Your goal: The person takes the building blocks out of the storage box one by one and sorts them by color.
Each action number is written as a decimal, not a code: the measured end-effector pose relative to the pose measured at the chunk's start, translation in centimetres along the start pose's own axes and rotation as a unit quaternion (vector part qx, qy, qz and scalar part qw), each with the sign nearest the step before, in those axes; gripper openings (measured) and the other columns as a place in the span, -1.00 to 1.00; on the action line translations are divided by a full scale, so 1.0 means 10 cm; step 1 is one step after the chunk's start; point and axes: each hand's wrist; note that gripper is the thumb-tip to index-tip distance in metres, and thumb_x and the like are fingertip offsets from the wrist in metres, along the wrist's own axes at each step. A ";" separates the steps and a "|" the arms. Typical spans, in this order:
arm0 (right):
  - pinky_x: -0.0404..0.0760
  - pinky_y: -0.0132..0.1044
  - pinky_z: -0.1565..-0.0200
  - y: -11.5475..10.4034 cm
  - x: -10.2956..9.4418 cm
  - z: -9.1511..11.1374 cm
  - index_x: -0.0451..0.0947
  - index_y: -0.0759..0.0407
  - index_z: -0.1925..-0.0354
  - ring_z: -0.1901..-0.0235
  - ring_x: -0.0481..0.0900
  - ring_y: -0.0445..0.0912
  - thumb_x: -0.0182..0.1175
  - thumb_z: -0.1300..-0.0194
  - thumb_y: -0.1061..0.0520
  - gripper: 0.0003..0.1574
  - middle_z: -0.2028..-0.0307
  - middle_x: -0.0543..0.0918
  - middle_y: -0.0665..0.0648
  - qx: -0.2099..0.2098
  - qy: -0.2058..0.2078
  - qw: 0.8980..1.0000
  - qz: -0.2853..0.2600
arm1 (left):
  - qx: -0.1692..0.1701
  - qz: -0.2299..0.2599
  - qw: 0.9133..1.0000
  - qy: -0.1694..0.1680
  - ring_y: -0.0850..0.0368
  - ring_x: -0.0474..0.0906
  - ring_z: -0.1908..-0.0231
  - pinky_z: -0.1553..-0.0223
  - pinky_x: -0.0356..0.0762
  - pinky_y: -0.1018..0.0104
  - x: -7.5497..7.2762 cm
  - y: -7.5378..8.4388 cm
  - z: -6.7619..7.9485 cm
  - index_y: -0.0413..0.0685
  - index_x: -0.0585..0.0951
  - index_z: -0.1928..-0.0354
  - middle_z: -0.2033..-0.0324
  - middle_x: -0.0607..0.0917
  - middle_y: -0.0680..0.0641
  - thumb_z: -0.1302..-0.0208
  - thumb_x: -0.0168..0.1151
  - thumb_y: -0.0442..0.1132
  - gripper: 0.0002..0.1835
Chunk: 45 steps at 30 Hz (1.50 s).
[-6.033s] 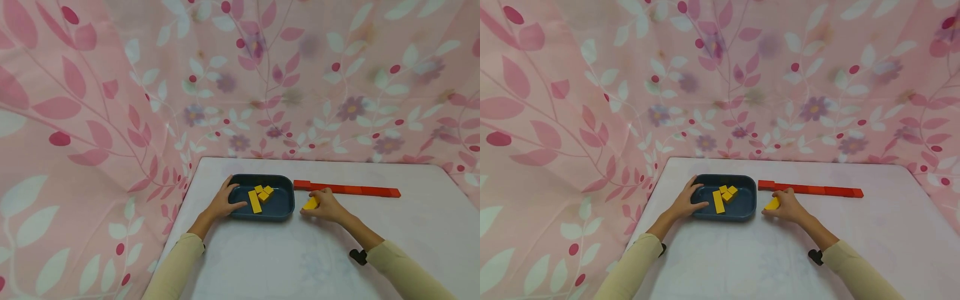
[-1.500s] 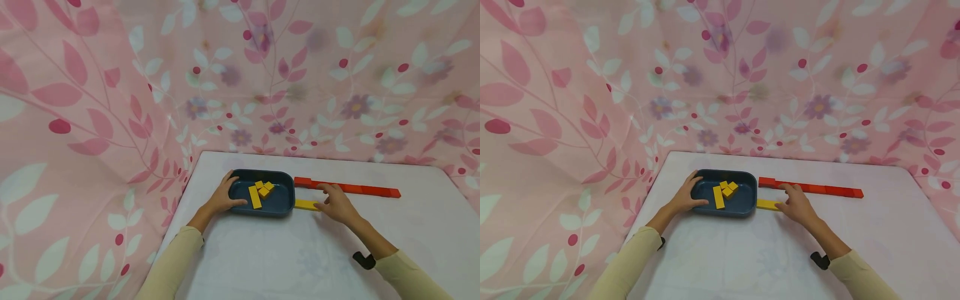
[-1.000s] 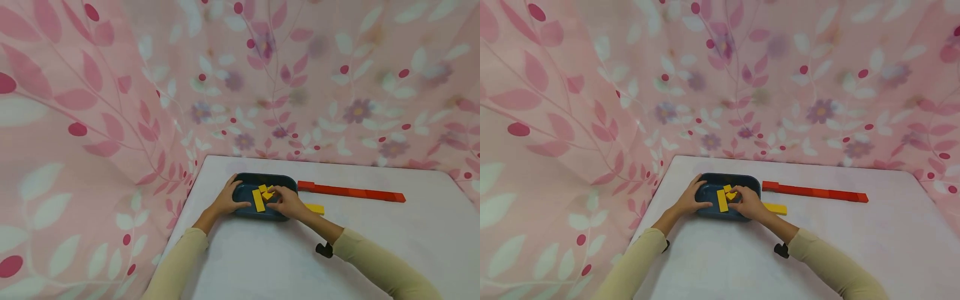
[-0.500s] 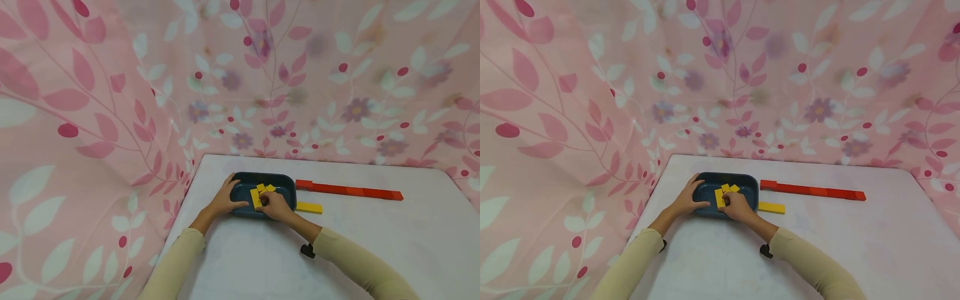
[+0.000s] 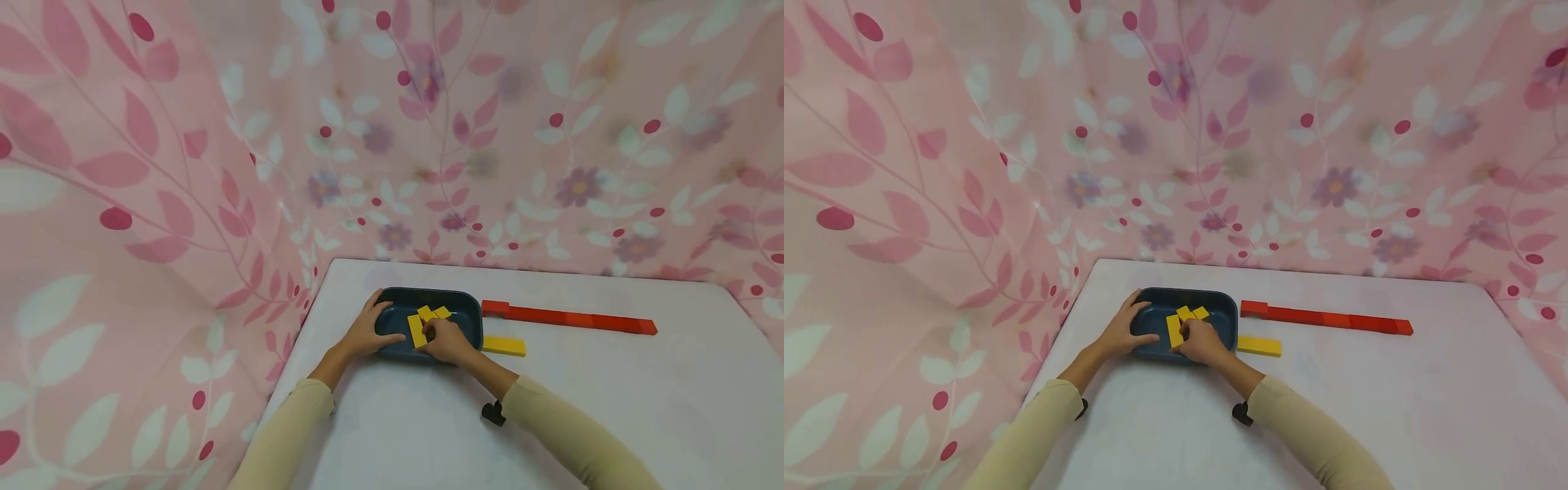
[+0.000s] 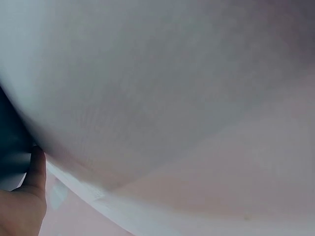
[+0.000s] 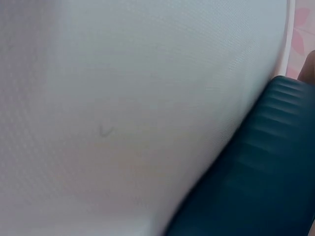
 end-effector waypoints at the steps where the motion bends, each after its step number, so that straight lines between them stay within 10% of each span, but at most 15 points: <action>1: 0.65 -0.11 -0.01 0.02 0.02 0.02 0.61 0.21 0.05 0.25 0.53 -0.08 0.54 -0.03 -0.01 -0.44 0.24 0.64 0.06 0.003 -0.002 1.000 -0.001 | 0.002 0.001 1.000 -0.001 -0.14 0.00 -0.53 -0.40 0.23 -0.21 0.03 -0.01 0.02 -0.02 0.30 -0.45 -0.58 -0.09 -0.08 -0.03 0.37 0.37 0.03; 22: 0.54 0.06 -0.21 -0.02 0.00 -0.08 0.56 0.21 -0.10 0.05 0.52 0.02 0.51 -0.08 0.02 -0.35 -0.08 0.63 0.19 0.082 -0.033 0.996 -0.011 | 0.007 0.012 1.000 0.009 -0.10 0.01 -0.53 -0.42 0.20 -0.19 0.02 0.00 -0.02 0.00 0.31 -0.45 -0.58 -0.09 -0.05 -0.04 0.40 0.34 0.01; 45: 0.55 0.04 -0.13 -0.07 0.06 -0.13 0.49 0.16 0.01 0.14 0.50 0.02 0.48 -0.12 0.13 -0.49 0.07 0.63 0.16 0.057 -0.041 0.997 0.013 | -0.001 0.018 1.000 0.006 -0.11 0.00 -0.53 -0.44 0.15 -0.19 0.03 -0.02 -0.01 0.01 0.31 -0.45 -0.58 -0.09 -0.01 -0.04 0.41 0.30 -0.01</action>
Point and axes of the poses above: each hand's wrist, its own z-axis away from the middle knuckle, its own x-axis out of the palm, y = z × x
